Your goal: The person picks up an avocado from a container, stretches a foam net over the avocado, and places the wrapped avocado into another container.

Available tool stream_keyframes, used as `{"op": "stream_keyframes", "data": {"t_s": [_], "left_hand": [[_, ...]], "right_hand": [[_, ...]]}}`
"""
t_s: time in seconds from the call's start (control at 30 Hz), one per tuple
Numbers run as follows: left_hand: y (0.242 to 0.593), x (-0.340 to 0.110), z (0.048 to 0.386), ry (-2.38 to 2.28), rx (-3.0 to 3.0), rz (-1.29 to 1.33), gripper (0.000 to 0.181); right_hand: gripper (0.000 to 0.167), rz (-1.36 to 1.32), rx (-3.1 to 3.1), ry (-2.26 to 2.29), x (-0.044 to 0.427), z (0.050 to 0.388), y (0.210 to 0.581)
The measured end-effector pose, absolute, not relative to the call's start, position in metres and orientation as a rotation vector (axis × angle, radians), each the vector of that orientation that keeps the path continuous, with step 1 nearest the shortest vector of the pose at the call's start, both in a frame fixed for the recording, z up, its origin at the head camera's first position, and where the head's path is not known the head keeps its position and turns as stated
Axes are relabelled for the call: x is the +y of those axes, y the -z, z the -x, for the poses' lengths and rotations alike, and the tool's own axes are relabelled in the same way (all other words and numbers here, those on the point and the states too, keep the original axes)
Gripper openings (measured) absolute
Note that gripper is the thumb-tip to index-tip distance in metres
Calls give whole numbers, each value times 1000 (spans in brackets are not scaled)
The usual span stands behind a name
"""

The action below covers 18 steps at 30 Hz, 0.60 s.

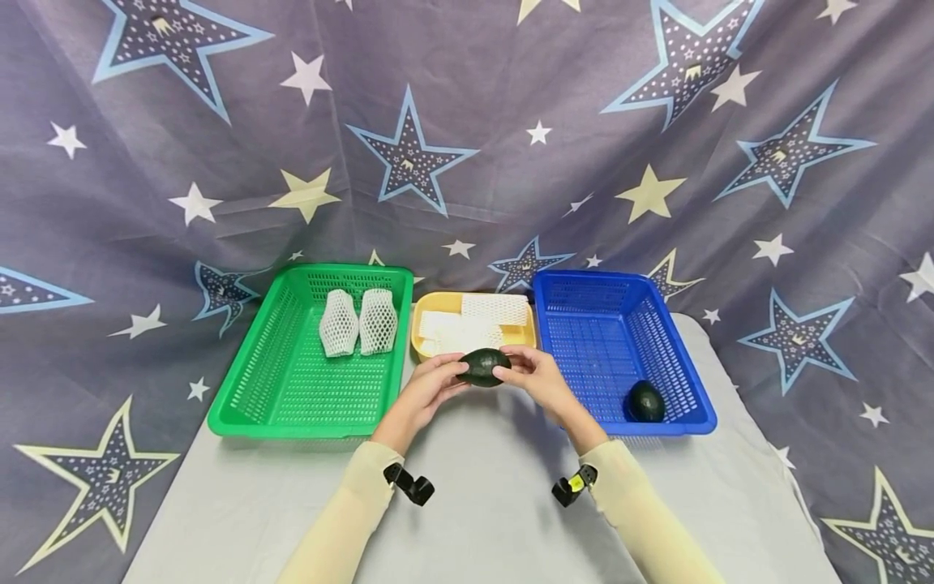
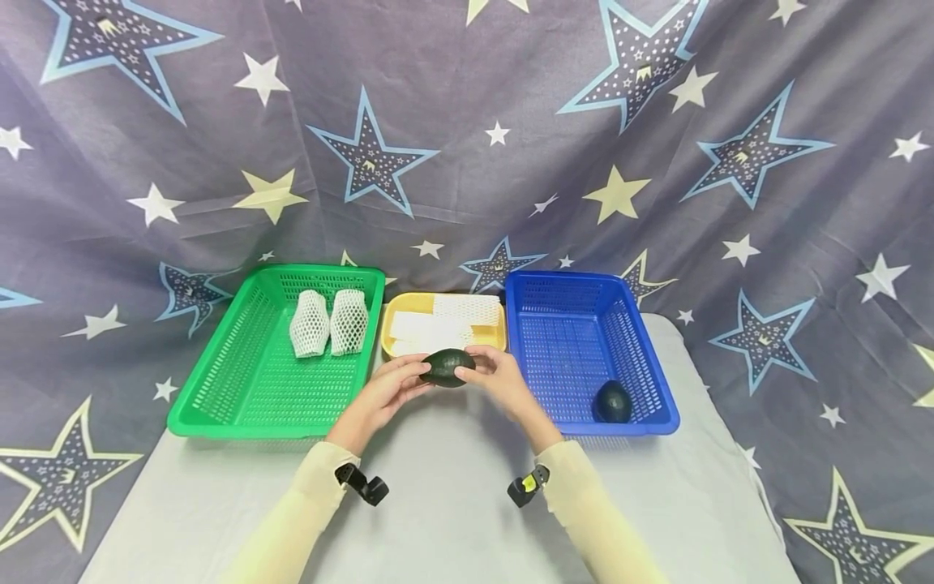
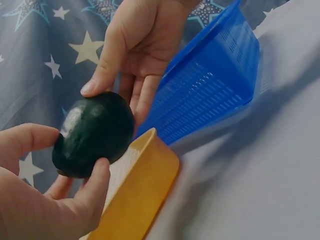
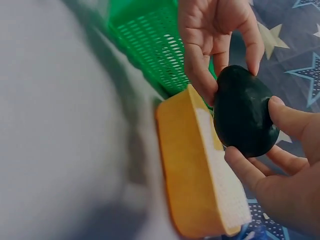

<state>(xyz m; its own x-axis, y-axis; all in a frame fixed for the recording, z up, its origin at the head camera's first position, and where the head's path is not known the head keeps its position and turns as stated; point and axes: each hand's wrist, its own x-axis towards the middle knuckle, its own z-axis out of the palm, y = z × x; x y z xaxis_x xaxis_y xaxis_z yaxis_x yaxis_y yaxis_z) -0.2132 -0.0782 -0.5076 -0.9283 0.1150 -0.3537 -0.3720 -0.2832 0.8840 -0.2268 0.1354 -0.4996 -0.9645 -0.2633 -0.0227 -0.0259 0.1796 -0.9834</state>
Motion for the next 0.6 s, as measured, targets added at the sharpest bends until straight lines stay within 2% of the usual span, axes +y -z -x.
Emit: {"op": "stream_keyframes", "data": {"t_s": [0.3,0.6], "left_hand": [[521,-78,210,-2229,1661,481,40],[534,-76,212,-2173,1661,590,37]], "right_hand": [[46,196,2227,1806,126,226,519],[42,93,2229,1685,123,227,522]]}}
